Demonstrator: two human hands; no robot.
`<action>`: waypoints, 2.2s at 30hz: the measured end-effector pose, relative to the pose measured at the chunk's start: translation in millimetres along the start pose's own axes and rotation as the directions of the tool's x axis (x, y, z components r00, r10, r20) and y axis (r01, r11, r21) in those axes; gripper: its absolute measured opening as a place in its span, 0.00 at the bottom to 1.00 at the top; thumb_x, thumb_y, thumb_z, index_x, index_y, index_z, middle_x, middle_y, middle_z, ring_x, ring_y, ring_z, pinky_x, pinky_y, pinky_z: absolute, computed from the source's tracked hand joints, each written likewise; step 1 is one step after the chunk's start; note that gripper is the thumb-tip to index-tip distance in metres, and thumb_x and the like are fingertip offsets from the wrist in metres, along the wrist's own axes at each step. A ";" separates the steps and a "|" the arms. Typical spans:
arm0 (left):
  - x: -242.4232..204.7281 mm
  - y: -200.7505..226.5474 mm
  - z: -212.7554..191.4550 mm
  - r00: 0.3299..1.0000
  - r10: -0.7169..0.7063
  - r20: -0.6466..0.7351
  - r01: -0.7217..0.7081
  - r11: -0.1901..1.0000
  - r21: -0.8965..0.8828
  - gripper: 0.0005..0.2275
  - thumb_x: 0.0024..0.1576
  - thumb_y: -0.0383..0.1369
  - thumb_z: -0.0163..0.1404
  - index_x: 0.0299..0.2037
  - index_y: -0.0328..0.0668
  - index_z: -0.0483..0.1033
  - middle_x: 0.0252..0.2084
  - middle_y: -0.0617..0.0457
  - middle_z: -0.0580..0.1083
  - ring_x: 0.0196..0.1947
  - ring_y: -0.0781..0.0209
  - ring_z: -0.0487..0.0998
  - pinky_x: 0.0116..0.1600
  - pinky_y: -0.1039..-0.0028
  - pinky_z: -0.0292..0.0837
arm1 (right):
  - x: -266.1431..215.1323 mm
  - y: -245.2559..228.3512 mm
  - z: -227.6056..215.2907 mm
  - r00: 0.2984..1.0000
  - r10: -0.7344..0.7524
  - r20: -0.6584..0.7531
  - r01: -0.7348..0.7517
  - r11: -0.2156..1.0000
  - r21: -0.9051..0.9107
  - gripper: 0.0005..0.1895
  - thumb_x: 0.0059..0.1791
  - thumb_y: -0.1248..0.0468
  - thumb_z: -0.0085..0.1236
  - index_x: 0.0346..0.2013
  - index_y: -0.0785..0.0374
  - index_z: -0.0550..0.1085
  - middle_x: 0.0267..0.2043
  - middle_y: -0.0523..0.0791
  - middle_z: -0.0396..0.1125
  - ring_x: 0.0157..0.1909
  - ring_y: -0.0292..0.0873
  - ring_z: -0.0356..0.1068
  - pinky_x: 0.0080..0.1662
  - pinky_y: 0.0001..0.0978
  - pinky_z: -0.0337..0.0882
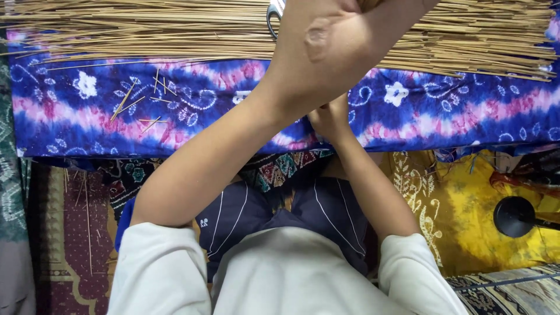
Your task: A person is seen sorting and aligning bamboo sticks into bundles on a patterned cloth, then trimming the ends of the bundles using a pair of scissors.
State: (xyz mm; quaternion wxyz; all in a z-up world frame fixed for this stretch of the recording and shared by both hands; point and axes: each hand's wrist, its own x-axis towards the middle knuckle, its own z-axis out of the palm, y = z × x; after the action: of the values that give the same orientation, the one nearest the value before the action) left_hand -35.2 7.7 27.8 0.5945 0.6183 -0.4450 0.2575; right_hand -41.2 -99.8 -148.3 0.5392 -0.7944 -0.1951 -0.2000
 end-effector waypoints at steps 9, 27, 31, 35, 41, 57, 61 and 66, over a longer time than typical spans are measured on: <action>-5.8 -2.5 -18.7 0.987 -0.046 -0.156 0.031 0.995 -0.095 0.06 0.60 0.25 0.43 0.29 0.35 0.68 0.23 0.51 0.65 0.18 0.56 0.60 0.30 0.66 0.56 | 2.1 9.9 -5.0 0.999 -0.039 -0.015 0.039 0.999 -0.029 0.22 0.52 0.66 0.60 0.18 0.53 0.60 0.14 0.40 0.52 0.18 0.41 0.55 0.26 0.29 0.57; -28.6 -10.1 -33.8 0.805 -0.371 -0.463 0.121 0.867 -0.483 0.15 0.64 0.42 0.41 0.29 0.40 0.65 0.20 0.49 0.54 0.17 0.53 0.63 0.33 0.64 0.68 | -7.4 32.9 -53.3 0.996 -0.078 0.041 0.084 0.981 -0.177 0.21 0.51 0.61 0.63 0.19 0.53 0.62 0.14 0.42 0.54 0.19 0.47 0.59 0.26 0.31 0.59; -90.5 -28.2 -33.6 0.735 -0.512 -0.444 0.265 0.820 -0.508 0.16 0.69 0.45 0.38 0.42 0.38 0.65 0.35 0.42 0.72 0.42 0.51 0.81 0.59 0.64 0.73 | -30.8 63.3 -110.0 0.965 -0.040 0.261 0.172 0.844 -0.507 0.19 0.50 0.54 0.67 0.24 0.54 0.66 0.19 0.46 0.61 0.27 0.54 0.70 0.31 0.40 0.68; -185.7 -15.3 -26.9 0.481 -0.864 -0.147 0.803 0.502 -0.321 0.41 0.66 0.63 0.22 0.77 0.36 0.29 0.79 0.28 0.35 0.77 0.30 0.36 0.76 0.40 0.41 | -58.0 90.3 -148.8 0.941 0.035 0.337 0.219 0.697 -0.683 0.15 0.48 0.57 0.64 0.26 0.57 0.67 0.21 0.48 0.64 0.30 0.57 0.72 0.33 0.48 0.69; -202.3 -15.7 -17.3 0.981 -0.148 0.128 0.035 0.776 0.629 0.11 0.56 0.42 0.59 0.34 0.46 0.77 0.40 0.51 0.74 0.41 0.50 0.76 0.51 0.59 0.69 | -85.6 102.0 -179.0 0.902 0.173 0.396 0.235 0.571 -0.786 0.12 0.43 0.55 0.62 0.28 0.55 0.68 0.25 0.47 0.67 0.33 0.54 0.73 0.35 0.48 0.71; -198.4 -103.2 -21.3 0.743 -0.457 0.489 -0.177 0.570 0.802 0.07 0.55 0.39 0.52 0.34 0.48 0.70 0.22 0.53 0.73 0.19 0.51 0.79 0.24 0.62 0.75 | -51.1 62.9 -129.5 0.874 0.053 0.483 0.380 0.546 -0.747 0.16 0.38 0.57 0.67 0.37 0.51 0.72 0.29 0.40 0.70 0.37 0.45 0.76 0.40 0.38 0.75; -175.1 -94.8 -38.4 0.730 -0.460 0.505 0.029 0.759 0.651 0.16 0.59 0.44 0.51 0.39 0.36 0.71 0.32 0.40 0.73 0.24 0.35 0.80 0.30 0.49 0.76 | -33.9 66.5 -107.5 0.842 -0.011 0.539 0.460 0.535 -0.708 0.11 0.46 0.53 0.62 0.36 0.49 0.70 0.26 0.40 0.66 0.33 0.45 0.74 0.36 0.36 0.74; -181.7 -105.0 -47.4 0.779 -0.369 0.507 -0.149 0.676 0.722 0.11 0.62 0.42 0.51 0.38 0.43 0.71 0.30 0.50 0.71 0.27 0.47 0.81 0.34 0.63 0.76 | -27.3 64.1 -95.1 0.837 -0.046 0.545 0.443 0.643 -0.625 0.16 0.51 0.46 0.57 0.36 0.53 0.70 0.27 0.43 0.66 0.34 0.46 0.74 0.37 0.37 0.73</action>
State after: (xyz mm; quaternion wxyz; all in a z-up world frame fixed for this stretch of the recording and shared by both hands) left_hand -20.9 87.0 -171.7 0.1342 0.8776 -0.4326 0.1570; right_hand -40.7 -213.2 -180.5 0.0764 -0.9298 -0.3357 -0.1299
